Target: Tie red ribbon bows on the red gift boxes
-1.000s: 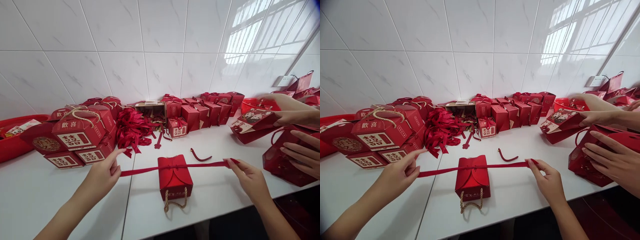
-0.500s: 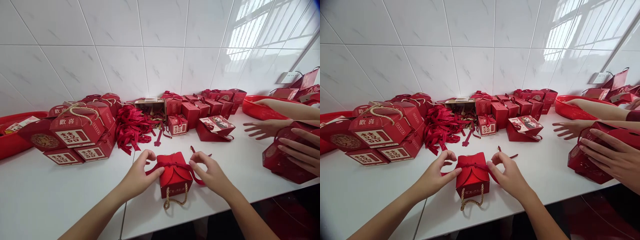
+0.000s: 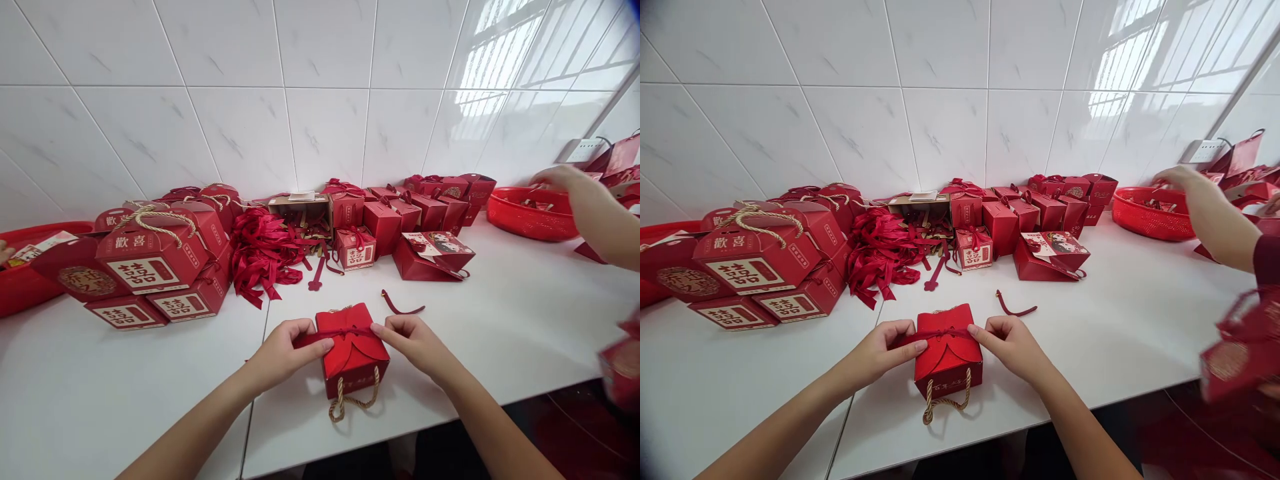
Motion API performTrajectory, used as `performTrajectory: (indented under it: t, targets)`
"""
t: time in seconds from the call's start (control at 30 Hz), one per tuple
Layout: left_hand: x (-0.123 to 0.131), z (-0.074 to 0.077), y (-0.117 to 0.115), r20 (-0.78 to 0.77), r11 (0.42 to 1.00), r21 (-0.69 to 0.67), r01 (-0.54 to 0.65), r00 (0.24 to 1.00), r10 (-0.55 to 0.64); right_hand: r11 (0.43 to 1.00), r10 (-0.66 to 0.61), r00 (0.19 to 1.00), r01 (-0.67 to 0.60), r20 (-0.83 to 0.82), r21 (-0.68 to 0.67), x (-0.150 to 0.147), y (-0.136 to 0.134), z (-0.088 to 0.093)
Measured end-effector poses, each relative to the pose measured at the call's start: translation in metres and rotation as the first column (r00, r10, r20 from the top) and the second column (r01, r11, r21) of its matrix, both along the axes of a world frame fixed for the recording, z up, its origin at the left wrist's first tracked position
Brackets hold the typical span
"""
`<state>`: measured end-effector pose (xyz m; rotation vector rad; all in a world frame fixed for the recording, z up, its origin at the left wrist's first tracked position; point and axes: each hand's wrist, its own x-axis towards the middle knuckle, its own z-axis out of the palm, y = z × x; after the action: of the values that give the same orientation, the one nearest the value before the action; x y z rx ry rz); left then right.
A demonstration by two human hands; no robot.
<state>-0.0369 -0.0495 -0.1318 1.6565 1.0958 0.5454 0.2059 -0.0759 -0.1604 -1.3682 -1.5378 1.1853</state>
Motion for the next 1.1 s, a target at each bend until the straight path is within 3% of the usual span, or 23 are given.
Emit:
performTrajectory:
  t: [0.13, 0.27, 0.37, 0.43, 0.5, 0.57, 0.63, 0.67, 0.77, 0.9, 1.1]
  targets:
    - [-0.007, 0.001, 0.001, -0.121, 0.989, 0.134, -0.061, 0.99, 0.077, 0.993, -0.086, 0.988, 0.074, 0.132, 0.088, 0.014, -0.002, 0.004]
    - [-0.015, 0.004, 0.009, -0.205, 0.991, 0.113, -0.069, 0.975, 0.091, 0.977, -0.035, 0.988, 0.003, 0.148, 0.212, 0.027, -0.011, 0.013]
    - [-0.019, 0.011, 0.02, -0.291, 0.999, 0.022, 0.037, 0.956, -0.029, 0.931, 0.025, 0.957, -0.128, 0.29, 0.342, 0.033, -0.018, 0.019]
    - [-0.019, 0.017, 0.028, -0.315, 0.982, -0.054, 0.181, 0.93, -0.189, 0.893, -0.044, 0.902, -0.157, 0.43, 0.421, 0.031, -0.02, 0.019]
    - [-0.017, 0.024, 0.034, -0.309, 0.933, -0.119, 0.339, 0.881, -0.359, 0.829, -0.231, 0.863, -0.068, 0.45, 0.555, 0.023, -0.02, 0.018]
    - [-0.013, 0.029, 0.038, -0.259, 0.866, -0.172, 0.469, 0.827, -0.499, 0.708, -0.411, 0.841, 0.053, 0.351, 0.704, 0.012, -0.018, 0.016]
    - [-0.01, 0.033, 0.041, -0.198, 0.803, -0.216, 0.555, 0.781, -0.593, 0.6, -0.484, 0.842, 0.12, 0.239, 0.791, 0.001, -0.016, 0.018]
    - [-0.009, 0.035, 0.042, -0.172, 0.78, -0.23, 0.582, 0.764, -0.621, 0.575, -0.488, 0.849, 0.139, 0.203, 0.806, -0.003, -0.016, 0.019]
    - [-0.01, 0.038, 0.047, -0.136, 0.746, -0.249, 0.617, 0.741, -0.658, 0.604, -0.454, 0.88, 0.187, 0.142, 0.775, -0.011, -0.015, 0.025]
    - [-0.015, 0.041, 0.049, -0.096, 0.756, -0.245, 0.607, 0.761, -0.641, 0.658, -0.429, 0.898, 0.239, 0.095, 0.714, -0.011, -0.017, 0.03]
    - [-0.016, 0.039, 0.049, -0.081, 0.774, -0.266, 0.574, 0.787, -0.611, 0.615, -0.441, 0.894, 0.238, 0.077, 0.752, -0.011, -0.018, 0.026]
